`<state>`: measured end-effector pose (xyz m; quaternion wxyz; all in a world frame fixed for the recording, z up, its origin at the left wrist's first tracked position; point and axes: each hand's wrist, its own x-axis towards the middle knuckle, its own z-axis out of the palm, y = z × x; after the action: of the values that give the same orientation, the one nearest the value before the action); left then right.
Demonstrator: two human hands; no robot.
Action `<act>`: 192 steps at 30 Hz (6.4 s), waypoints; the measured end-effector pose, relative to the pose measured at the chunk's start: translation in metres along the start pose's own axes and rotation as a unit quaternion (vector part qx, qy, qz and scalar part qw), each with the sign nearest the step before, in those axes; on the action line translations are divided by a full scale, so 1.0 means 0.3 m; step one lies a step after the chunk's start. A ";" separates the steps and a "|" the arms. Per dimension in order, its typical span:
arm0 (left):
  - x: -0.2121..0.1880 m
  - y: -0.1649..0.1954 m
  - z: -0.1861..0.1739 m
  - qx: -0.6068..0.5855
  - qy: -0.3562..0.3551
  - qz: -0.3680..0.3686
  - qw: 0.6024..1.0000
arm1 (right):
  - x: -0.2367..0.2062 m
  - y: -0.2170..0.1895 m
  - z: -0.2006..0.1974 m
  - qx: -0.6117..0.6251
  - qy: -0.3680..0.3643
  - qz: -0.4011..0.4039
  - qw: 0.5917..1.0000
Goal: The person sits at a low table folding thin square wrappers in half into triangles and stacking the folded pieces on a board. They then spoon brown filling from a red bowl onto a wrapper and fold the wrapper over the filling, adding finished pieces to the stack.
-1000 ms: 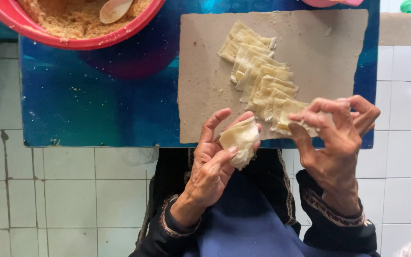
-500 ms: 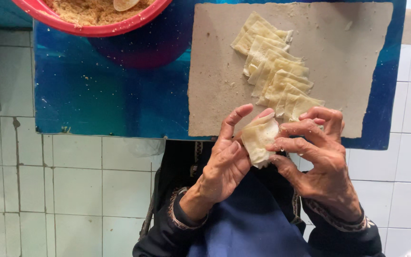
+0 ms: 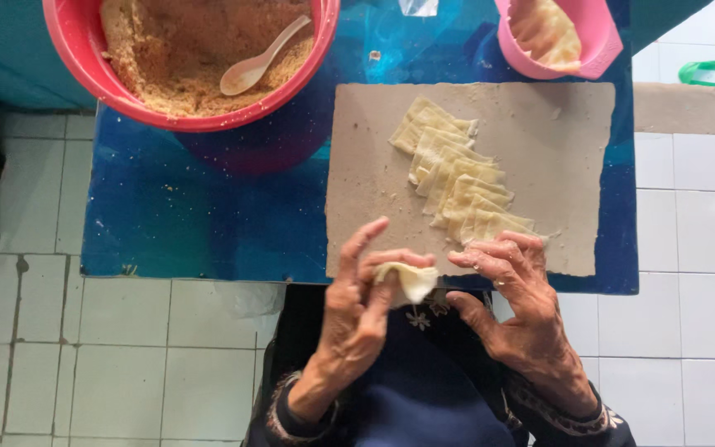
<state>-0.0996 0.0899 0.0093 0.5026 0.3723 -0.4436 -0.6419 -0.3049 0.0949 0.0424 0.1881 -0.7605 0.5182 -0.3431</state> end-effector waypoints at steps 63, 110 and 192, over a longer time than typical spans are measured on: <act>0.442 -0.016 0.030 0.590 -0.061 0.239 0.769 | 0.600 0.468 -0.252 -0.499 -0.078 -0.145 0.851; 0.438 0.001 0.018 0.586 -0.070 0.224 0.776 | 0.630 0.487 -0.227 -0.487 -0.084 -0.150 0.856; 0.414 -0.018 0.006 0.560 -0.033 0.250 0.789 | 0.572 0.328 -0.003 -0.126 -0.152 0.125 0.972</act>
<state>-0.1298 -0.0303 0.0010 0.3339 0.4432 -0.8192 -0.1451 -0.3314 -0.1009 0.0359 0.2087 -0.7505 0.6136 -0.1289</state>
